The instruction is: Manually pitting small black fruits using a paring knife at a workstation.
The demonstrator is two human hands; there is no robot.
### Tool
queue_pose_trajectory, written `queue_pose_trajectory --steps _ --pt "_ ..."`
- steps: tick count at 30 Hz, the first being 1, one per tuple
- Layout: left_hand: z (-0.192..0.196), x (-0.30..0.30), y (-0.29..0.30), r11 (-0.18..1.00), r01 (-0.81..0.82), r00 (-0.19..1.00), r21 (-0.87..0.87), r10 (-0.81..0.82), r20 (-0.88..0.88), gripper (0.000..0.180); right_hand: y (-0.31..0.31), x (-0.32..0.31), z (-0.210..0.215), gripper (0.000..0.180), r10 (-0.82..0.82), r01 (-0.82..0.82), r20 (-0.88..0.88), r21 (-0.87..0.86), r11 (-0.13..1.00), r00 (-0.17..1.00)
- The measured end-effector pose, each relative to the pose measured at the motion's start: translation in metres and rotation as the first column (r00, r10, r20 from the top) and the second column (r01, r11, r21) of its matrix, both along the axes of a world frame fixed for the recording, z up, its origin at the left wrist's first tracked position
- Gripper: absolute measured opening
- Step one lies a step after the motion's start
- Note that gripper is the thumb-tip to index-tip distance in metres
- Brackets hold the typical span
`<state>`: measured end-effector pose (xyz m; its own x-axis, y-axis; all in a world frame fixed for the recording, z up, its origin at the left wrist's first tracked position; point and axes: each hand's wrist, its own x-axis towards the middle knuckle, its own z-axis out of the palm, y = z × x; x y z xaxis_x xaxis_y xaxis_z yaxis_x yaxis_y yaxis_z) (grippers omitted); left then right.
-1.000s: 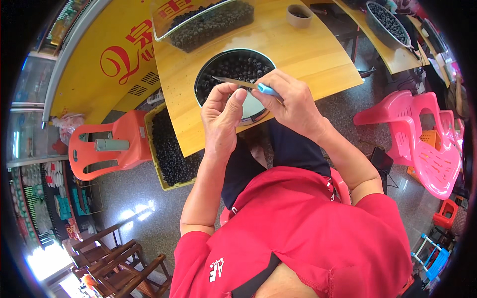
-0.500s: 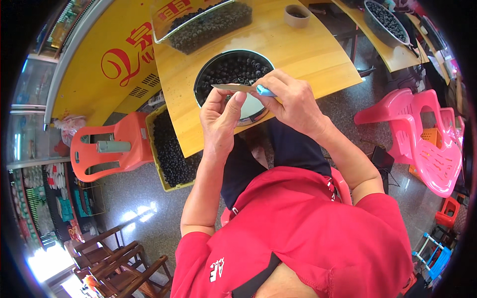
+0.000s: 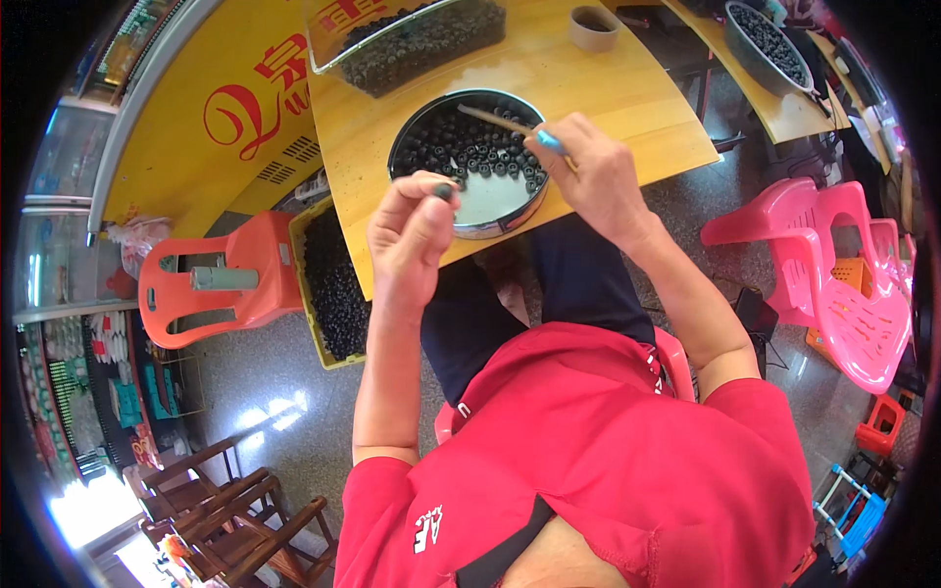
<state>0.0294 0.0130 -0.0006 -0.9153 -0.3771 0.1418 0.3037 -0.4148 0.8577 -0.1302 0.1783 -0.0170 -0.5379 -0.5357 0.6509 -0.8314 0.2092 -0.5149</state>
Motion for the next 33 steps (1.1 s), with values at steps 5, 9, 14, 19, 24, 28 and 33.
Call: queue_pose_trajectory --steps 5,9,14,19,24,28,33 --pt "-0.006 0.001 -0.047 0.983 -0.061 0.998 0.172 0.055 0.038 0.028 0.003 -0.005 -0.002 0.020 0.061 -0.056 0.088 -0.063 0.996 0.994" --pt "0.008 -0.018 -0.062 0.996 -0.071 0.976 -0.053 0.081 0.202 0.021 0.006 -0.002 -0.004 0.020 0.104 -0.095 0.165 -0.065 0.993 0.981" --pt "-0.004 -0.050 -0.066 0.176 0.294 0.919 -0.940 0.218 0.328 0.018 0.006 -0.001 -0.003 0.021 0.120 -0.109 0.201 -0.066 0.992 0.972" --pt "-0.006 -0.074 -0.050 -0.265 0.589 0.793 -0.764 0.372 0.483 0.026 0.007 -0.005 -0.004 0.021 0.119 -0.099 0.202 -0.108 0.989 0.972" --pt "-0.017 -0.076 -0.051 -0.231 0.528 0.829 -0.817 0.350 0.437 0.024 0.011 -0.007 -0.002 0.022 0.107 -0.093 0.290 -0.062 0.994 0.951" --pt "-0.005 -0.070 -0.051 0.354 0.460 0.841 -0.815 0.120 0.527 0.022 0.006 -0.008 -0.013 0.026 0.203 -0.151 0.632 -0.136 0.979 0.748" --pt "0.014 -0.052 -0.032 0.868 0.236 0.928 -0.437 -0.067 0.367 0.020 -0.016 0.006 -0.004 0.028 0.413 -0.184 0.779 -0.371 0.910 0.471"
